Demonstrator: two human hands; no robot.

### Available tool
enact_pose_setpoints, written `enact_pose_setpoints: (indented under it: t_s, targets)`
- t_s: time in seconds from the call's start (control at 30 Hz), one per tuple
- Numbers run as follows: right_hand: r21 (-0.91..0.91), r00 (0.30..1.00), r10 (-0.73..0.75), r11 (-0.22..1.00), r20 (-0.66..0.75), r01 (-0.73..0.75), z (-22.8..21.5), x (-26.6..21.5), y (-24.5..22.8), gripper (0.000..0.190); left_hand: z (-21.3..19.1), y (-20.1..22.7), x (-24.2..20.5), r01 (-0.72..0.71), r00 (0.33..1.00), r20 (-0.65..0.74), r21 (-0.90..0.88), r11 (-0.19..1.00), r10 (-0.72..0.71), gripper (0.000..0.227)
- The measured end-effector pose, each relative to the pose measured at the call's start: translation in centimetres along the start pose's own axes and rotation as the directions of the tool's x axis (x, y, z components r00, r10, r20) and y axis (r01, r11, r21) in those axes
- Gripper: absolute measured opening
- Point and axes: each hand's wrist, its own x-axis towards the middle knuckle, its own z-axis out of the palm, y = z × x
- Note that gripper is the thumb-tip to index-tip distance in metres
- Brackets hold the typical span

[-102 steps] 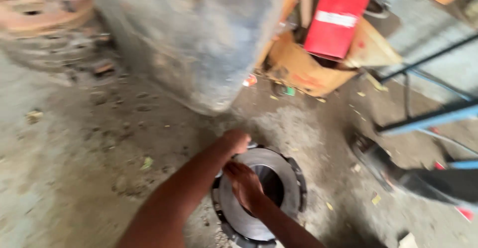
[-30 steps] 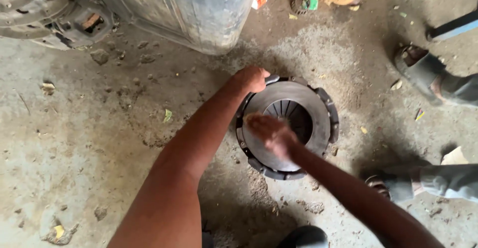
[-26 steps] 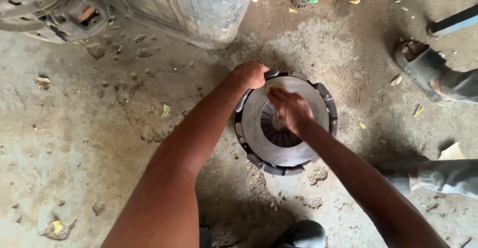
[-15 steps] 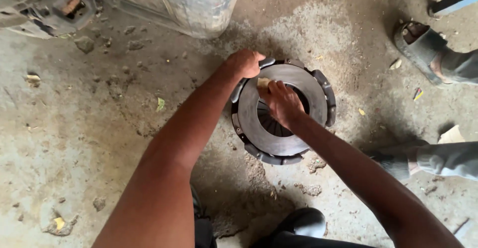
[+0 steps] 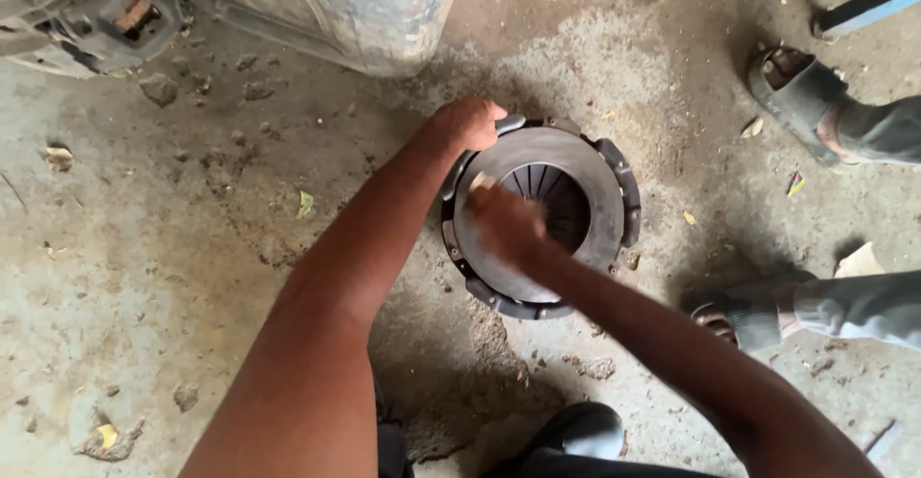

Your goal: Sanding the surface of an automotive clutch plate using sandpaper.

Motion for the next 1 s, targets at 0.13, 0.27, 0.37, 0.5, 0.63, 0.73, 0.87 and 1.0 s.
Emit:
enact_pose_setpoints:
  t_s: [0.13, 0.27, 0.37, 0.5, 0.63, 0.73, 0.87, 1.0]
  targets:
    - [0.003, 0.998, -0.070, 0.998, 0.006, 0.070, -1.6, 0.7, -0.1, 0.029, -1.6, 1.3, -2.0, 0.094, 0.992, 0.082, 0.004, 0.996, -0.094, 0.055]
    - [0.027, 0.997, 0.068, 0.997, -0.031, -0.067, -3.1, 2.3, 2.4, 0.029, -5.2, 4.5, -5.4, 0.154, 0.983, 0.098, -0.009, 0.988, -0.153, 0.060]
    - [0.024, 0.993, 0.023, 0.999, 0.116, -0.026, -0.9, 2.3, -0.3, 0.026, -1.8, 1.3, -1.6, 0.056, 0.992, 0.109, 0.029, 0.998, -0.059, 0.048]
    - [0.007, 0.990, -0.125, 0.992, -0.072, 0.126, 0.6, 2.2, 1.0, 0.022, -1.9, 1.6, -1.8, 0.117, 0.988, 0.100, -0.014, 0.993, -0.115, 0.061]
    - [-0.013, 0.996, 0.085, 0.996, 0.033, -0.085, -4.5, 3.0, 2.4, 0.037, -3.9, 3.1, -4.0, 0.095, 0.993, 0.076, 0.007, 0.995, -0.096, 0.056]
    - [0.011, 0.994, 0.051, 0.999, 0.099, -0.053, -2.2, 2.4, -0.2, 0.027, -2.9, 2.4, -2.8, 0.102, 0.991, 0.091, -0.025, 0.995, -0.099, 0.057]
    - [0.224, 1.000, -0.028, 0.974, -0.012, 0.030, -2.2, 1.3, 0.3, 0.033, -0.2, 0.5, -0.6, 0.084, 0.994, 0.074, -0.015, 0.996, -0.083, 0.060]
    - [0.043, 0.997, 0.081, 0.996, 0.013, -0.081, -2.9, 2.7, 2.8, 0.032, -3.7, 3.2, -3.7, 0.094, 0.994, 0.059, -0.040, 0.995, -0.092, 0.054]
